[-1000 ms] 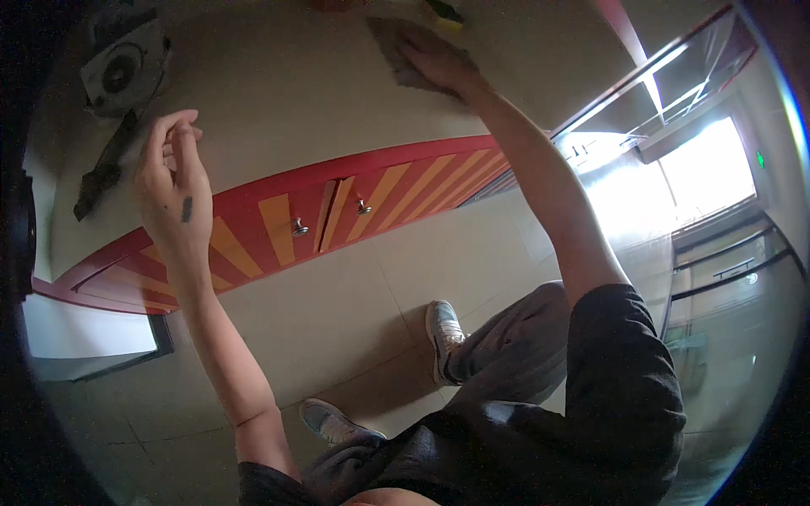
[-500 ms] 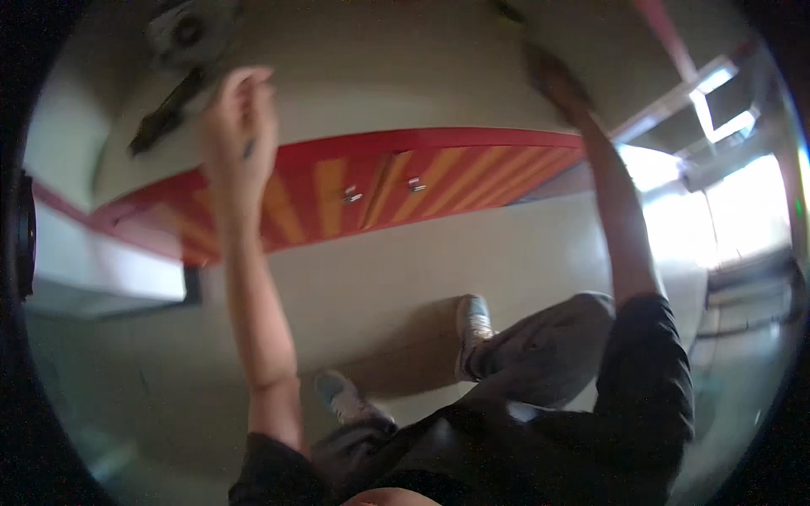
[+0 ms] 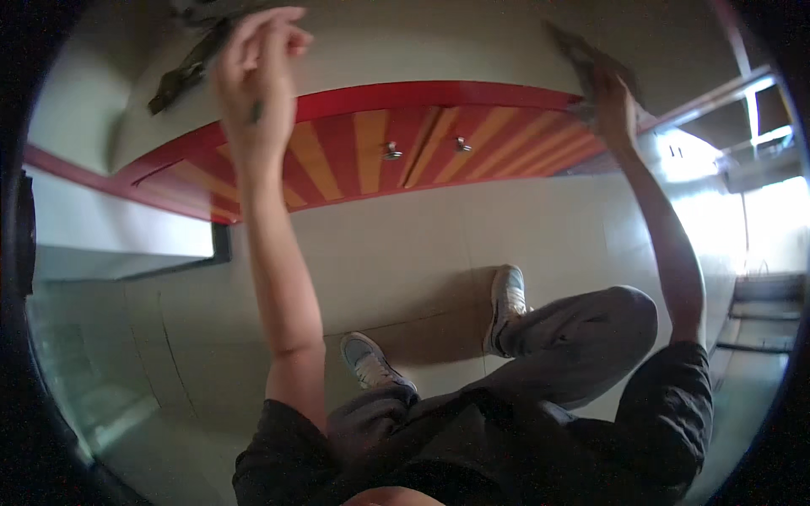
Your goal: Cleaning and wiping a cabinet surface with a cloth.
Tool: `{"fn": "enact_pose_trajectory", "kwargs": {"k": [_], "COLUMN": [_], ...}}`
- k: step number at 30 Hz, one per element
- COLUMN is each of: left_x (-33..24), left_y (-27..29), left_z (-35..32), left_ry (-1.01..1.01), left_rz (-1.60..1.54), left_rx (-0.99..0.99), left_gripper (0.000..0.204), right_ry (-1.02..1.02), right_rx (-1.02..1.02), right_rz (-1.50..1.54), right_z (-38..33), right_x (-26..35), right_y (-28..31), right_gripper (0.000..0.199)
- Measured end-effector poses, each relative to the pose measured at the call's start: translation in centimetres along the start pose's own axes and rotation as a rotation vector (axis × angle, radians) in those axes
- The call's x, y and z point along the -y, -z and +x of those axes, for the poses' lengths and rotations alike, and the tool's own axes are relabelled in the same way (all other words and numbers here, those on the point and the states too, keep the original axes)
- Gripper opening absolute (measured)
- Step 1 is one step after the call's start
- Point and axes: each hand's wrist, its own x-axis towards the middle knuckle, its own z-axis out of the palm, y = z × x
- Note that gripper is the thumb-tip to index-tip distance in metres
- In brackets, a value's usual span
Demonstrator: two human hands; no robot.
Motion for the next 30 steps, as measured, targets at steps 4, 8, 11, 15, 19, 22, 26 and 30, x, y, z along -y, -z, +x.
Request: {"fn": "enact_pose_trajectory", "kwargs": {"k": [4,8,11,15,19,22,26,30], "left_x": [-1.0,-2.3,-3.4,-0.7,-0.3,0.1,-1.1,-2.5], "left_y": [1.2,-0.3,-4.3,-9.0,-12.8,-15.5,-19.4,-21.3], "left_z": [-2.3,-5.7,-9.4,-15.9,-20.4,-20.2,-18.6,-16.8], "left_ry": [0.018,0.164,0.217,0.361,0.639,0.852,0.94,0.983], "left_rz": [-0.094,-0.354,-0.306,-0.248,-0.454,-0.399,-0.452,-0.5], "left_rx": [-0.111,0.012,0.189,0.508,0.588,0.779,0.756,0.689], "left_gripper": [0.034,0.028,0.026,0.038,0.041,0.036,0.037,0.044], "right_ry": [-0.514,-0.176,-0.027,-0.169,-0.449,-0.592,-0.59,-1.039], "right_rx": [-0.123,-0.086,0.134,0.395,0.547,0.143,-0.031,0.215], "right_rz": [0.785,1.188,1.624,1.855,1.995,1.76,1.54,2.174], "right_z": [2.7,0.9,-3.3,-6.5,-7.9,-8.1,-7.8,-6.2], "right_x": [13.4,22.1,25.2,26.5,25.0,23.2,20.9,18.4], "right_y": [8.8,14.8,15.2,14.8,14.4,12.7,10.5,13.5], "right_gripper": [0.023,0.038,0.029,0.024,0.022,0.019,0.017,0.026]}}
